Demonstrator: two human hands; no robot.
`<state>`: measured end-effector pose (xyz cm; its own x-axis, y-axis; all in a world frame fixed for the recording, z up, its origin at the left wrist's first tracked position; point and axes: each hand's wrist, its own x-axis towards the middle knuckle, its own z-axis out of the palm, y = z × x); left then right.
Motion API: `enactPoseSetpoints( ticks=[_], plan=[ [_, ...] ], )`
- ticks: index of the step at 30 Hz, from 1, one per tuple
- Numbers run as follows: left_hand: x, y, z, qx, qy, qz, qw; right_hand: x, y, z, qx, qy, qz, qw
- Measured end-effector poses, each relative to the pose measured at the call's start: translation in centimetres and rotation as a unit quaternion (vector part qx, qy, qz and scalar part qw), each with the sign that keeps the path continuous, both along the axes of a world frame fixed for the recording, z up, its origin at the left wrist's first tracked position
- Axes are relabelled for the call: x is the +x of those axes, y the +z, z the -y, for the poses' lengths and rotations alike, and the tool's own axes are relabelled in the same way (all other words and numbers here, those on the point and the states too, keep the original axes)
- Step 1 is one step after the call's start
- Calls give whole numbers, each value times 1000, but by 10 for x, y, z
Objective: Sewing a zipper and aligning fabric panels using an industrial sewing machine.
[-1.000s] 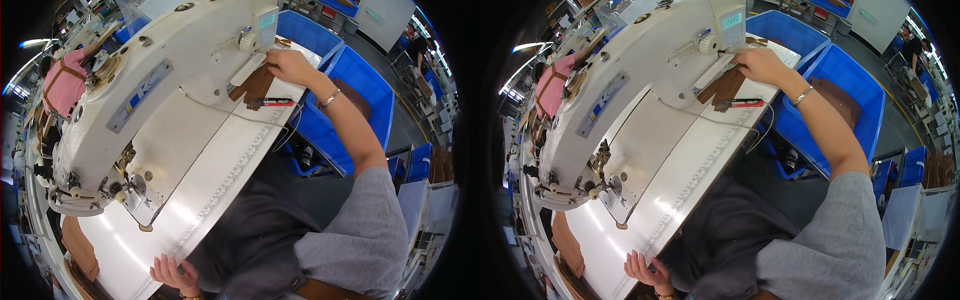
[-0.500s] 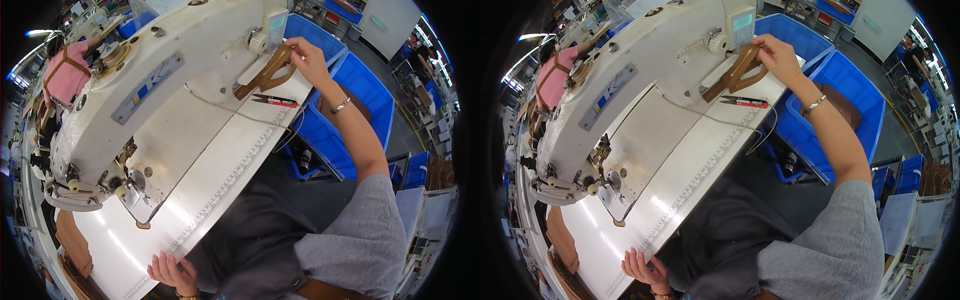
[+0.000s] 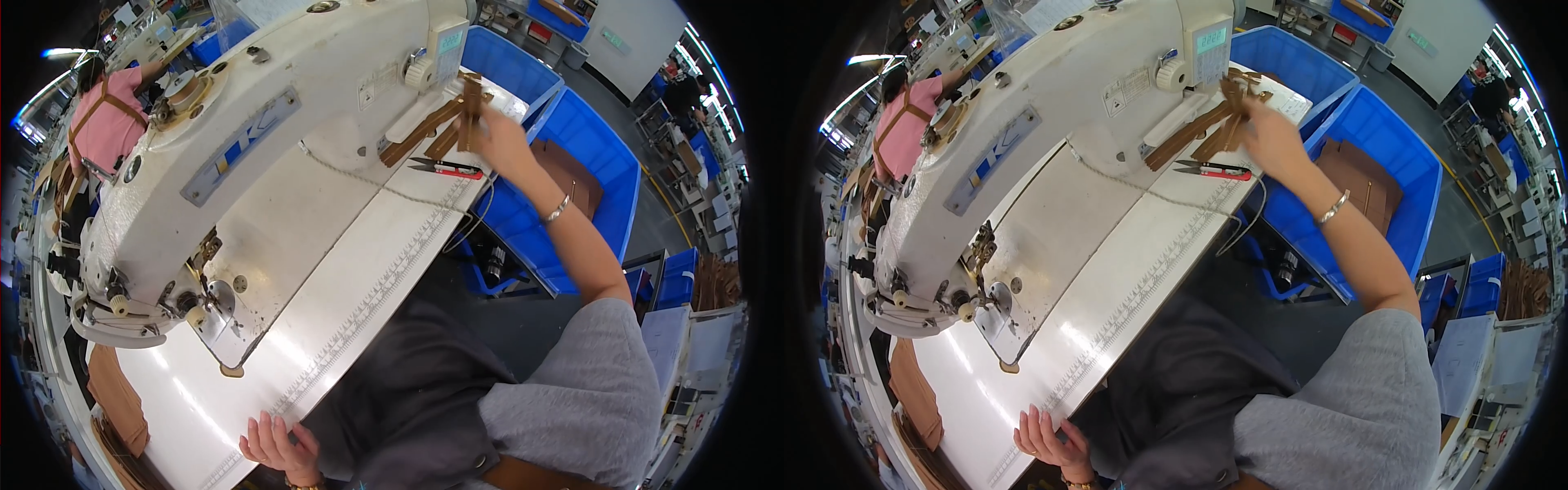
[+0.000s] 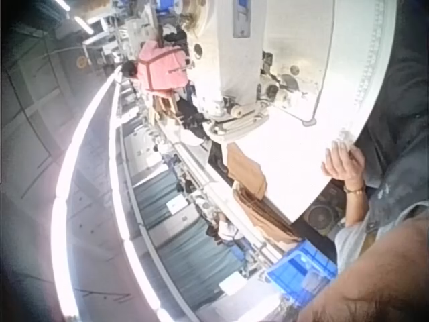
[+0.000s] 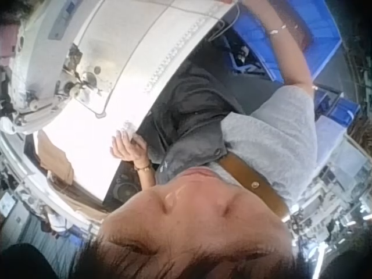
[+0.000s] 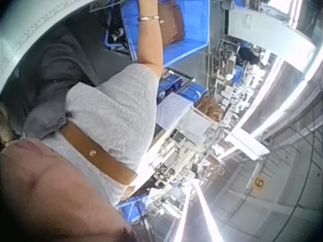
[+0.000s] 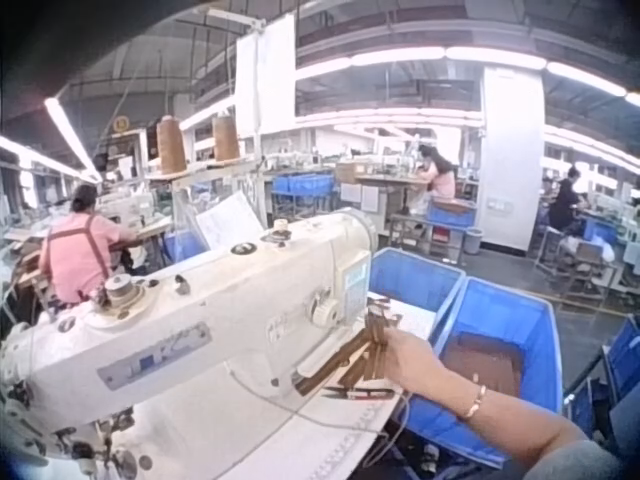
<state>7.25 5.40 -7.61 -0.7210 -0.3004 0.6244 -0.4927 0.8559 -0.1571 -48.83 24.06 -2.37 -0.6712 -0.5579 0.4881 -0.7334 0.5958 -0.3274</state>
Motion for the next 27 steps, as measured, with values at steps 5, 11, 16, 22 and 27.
enactPoseSetpoints(
  ticks=[5,11,16,22,27],
  plan=[
    [-1,0,1,-5,-7,4,1000,21,-20,-4,184,-77,-79,977],
    [-3,0,1,-6,-3,1,1000,19,-11,7,241,-61,-86,965],
    [-2,1,-1,2,7,13,1000,16,2,5,213,14,-163,963],
    [-3,2,-1,1,11,18,1000,11,4,-1,171,156,-144,962],
    [-4,3,-2,5,15,23,1000,6,5,-4,148,155,-135,967]
  ],
)
